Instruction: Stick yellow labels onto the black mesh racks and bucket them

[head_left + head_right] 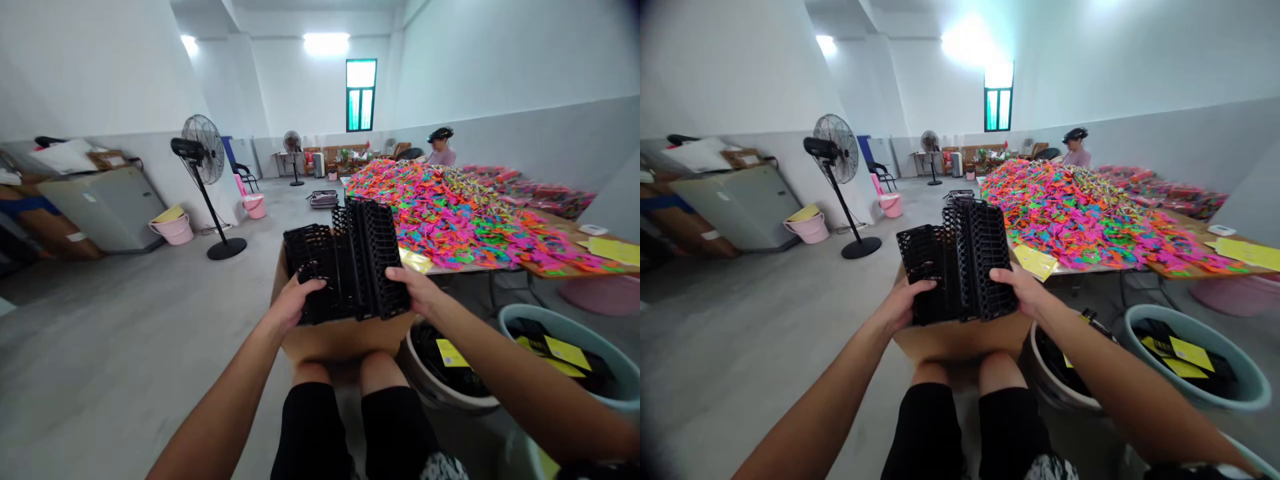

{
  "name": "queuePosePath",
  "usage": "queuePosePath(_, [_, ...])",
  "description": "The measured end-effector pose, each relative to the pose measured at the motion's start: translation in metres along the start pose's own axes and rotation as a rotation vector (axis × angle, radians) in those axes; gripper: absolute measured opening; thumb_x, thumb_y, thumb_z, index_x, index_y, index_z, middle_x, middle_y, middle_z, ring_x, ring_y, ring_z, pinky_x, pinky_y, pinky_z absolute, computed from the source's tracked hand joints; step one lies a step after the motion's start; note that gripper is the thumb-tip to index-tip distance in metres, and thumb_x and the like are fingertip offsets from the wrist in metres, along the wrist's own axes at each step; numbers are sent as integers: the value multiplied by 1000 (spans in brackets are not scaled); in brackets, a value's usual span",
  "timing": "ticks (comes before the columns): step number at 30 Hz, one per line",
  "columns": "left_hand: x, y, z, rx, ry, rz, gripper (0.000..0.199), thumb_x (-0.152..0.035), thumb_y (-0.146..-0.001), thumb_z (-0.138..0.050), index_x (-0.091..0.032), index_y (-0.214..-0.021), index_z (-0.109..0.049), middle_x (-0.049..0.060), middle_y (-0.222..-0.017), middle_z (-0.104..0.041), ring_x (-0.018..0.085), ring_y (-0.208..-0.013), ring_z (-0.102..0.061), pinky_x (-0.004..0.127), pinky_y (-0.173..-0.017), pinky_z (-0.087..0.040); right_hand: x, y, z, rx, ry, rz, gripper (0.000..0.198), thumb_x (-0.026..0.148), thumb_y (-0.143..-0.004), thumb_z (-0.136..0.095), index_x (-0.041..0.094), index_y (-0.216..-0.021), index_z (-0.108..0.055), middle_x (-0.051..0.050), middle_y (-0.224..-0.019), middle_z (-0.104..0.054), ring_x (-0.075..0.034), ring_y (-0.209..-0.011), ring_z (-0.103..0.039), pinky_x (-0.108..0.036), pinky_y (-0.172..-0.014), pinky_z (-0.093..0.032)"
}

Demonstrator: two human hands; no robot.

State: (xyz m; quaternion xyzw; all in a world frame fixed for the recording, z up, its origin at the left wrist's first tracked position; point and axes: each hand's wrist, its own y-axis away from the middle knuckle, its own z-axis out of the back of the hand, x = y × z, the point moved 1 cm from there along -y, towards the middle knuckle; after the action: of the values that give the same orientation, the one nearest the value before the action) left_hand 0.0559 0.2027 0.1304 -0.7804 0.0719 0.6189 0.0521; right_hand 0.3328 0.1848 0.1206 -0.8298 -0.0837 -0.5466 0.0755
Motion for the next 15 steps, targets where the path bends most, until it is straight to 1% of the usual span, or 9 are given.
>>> queuePosePath(3, [23, 31, -16, 17, 51, 29, 53, -24, -62, -86, -19, -114, -73, 6, -111, -78, 29, -108, -69, 40, -98, -53, -32, 37, -24, 11, -52, 3, 58, 41, -65, -92, 23, -114, -68, -8, -104, -81, -30, -90, -78, -46, -83, -65])
queuePosePath(4, [30, 42, -18, 2, 71, 34, 54, -24, -63, -85, -19, -116, -73, 6, -113, -78, 29, -110, -69, 40, -98, -52, -40, 47, -28, 2, -69, -8, 57, 40, -65, -92, 23, -114, -68, -8, -104, -81, -30, -89, -78, -46, -83, -65])
queuePosePath(6, [43, 65, -19, -38, 104, 59, 53, -27, -65, -85, -19, -117, -73, 6, -112, -78, 29, -109, -69, 40, -97, -53, -52, 64, -29, -28, -103, -44, 56, 40, -65, -92, 22, -112, -68, -8, -98, -82, -30, -85, -78, -47, -82, -66])
queuePosePath(8, [53, 87, -14, -55, 130, 104, 49, -29, -67, -86, -18, -113, -73, 6, -107, -79, 28, -102, -70, 41, -94, -54, -59, 79, -20, -65, -123, -87, 53, 42, -65, -91, 22, -109, -69, -8, -92, -82, -31, -82, -79, -49, -81, -66])
queuePosePath(11, [65, 113, -3, -26, 222, 204, 42, -26, -67, -84, -17, -106, -75, 7, -102, -79, 27, -95, -72, 42, -93, -56, -65, 101, 2, -139, -144, -128, 45, 45, -66, -87, 23, -102, -71, -8, -90, -82, -33, -82, -79, -51, -82, -66])
queuePosePath(15, [80, 138, 13, -2, 313, 299, 38, -26, -66, -74, -14, -102, -77, 11, -105, -81, 31, -101, -73, 49, -99, -56, -70, 131, 27, -238, -187, -168, 39, 46, -64, -85, 25, -95, -73, -8, -92, -82, -35, -86, -80, -54, -81, -67])
